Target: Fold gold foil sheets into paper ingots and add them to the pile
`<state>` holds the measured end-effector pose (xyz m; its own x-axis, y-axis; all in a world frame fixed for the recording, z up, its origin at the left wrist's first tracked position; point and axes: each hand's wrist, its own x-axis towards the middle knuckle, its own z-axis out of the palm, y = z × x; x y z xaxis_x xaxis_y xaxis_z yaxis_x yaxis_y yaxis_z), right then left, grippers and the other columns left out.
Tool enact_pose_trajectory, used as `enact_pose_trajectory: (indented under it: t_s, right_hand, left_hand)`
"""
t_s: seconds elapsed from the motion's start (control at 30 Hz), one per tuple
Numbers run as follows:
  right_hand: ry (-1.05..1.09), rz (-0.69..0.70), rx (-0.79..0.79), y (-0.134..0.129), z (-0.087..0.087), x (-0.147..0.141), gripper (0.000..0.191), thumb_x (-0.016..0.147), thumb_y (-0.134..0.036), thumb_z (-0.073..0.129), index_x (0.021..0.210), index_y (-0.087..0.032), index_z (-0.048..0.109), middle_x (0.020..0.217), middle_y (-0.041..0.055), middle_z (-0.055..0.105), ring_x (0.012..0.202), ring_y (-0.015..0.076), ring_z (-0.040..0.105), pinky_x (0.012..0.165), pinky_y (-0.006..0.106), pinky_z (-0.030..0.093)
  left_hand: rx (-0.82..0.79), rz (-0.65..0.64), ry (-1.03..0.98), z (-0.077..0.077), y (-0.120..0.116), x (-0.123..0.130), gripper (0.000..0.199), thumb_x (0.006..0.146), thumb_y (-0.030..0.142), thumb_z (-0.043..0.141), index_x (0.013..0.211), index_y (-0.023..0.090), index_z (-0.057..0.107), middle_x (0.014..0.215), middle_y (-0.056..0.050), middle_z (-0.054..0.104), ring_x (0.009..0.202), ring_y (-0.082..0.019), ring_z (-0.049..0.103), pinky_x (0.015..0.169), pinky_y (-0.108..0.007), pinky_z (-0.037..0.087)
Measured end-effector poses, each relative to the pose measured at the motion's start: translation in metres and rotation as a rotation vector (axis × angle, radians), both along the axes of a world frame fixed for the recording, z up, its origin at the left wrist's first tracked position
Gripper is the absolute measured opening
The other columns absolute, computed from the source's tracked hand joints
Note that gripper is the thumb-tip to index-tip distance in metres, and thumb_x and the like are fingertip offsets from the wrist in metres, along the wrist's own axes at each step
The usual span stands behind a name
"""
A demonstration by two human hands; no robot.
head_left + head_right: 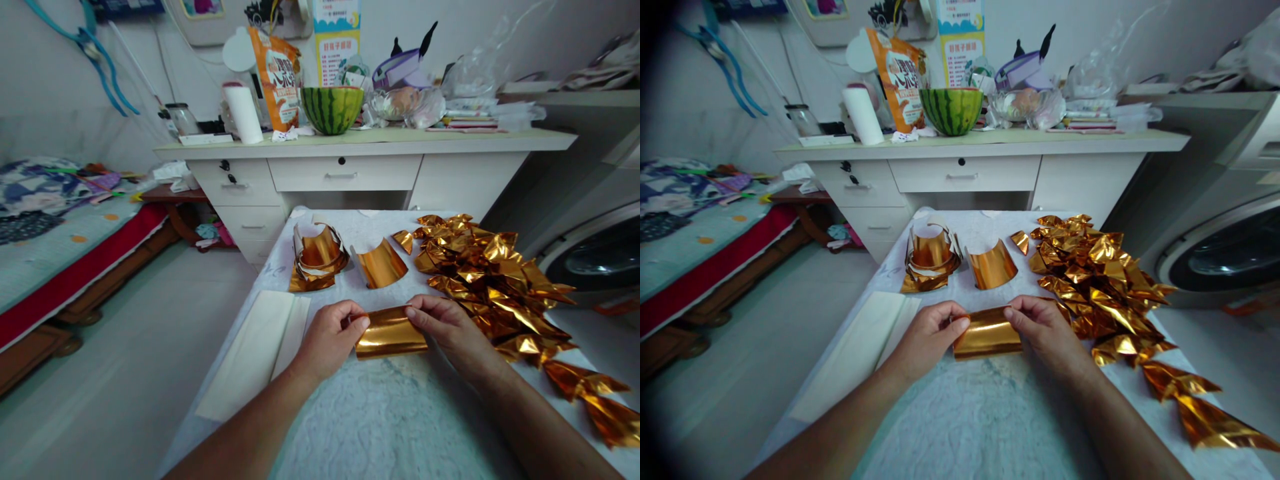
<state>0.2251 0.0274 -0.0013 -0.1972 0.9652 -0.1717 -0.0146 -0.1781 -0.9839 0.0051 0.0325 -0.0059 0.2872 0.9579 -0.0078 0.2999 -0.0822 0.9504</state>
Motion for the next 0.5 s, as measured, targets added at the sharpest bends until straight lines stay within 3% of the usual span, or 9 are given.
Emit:
enact_pose_trajectory:
  t_s: [0.5]
  right_hand:
    - [-0.034, -0.021, 0.035, 0.0004, -0.006, 0.003, 0.029, 0.081, -0.046, 0.07, 0.076, -0.018, 0.064, 0.065, -0.002, 0.058, 0.06, 0.0125, 0.052, 0.057, 0.025, 0.038]
  left_hand:
    - [0.001, 0.002, 0.016, 0.0022, -0.001, 0.0001, 0.017, 0.085, 0.029, 0.056, 0.077, 0.016, 0.063, 0.067, 0.003, 0.056, 0.064, -0.012, 0.05, 0.058, -0.022, 0.036]
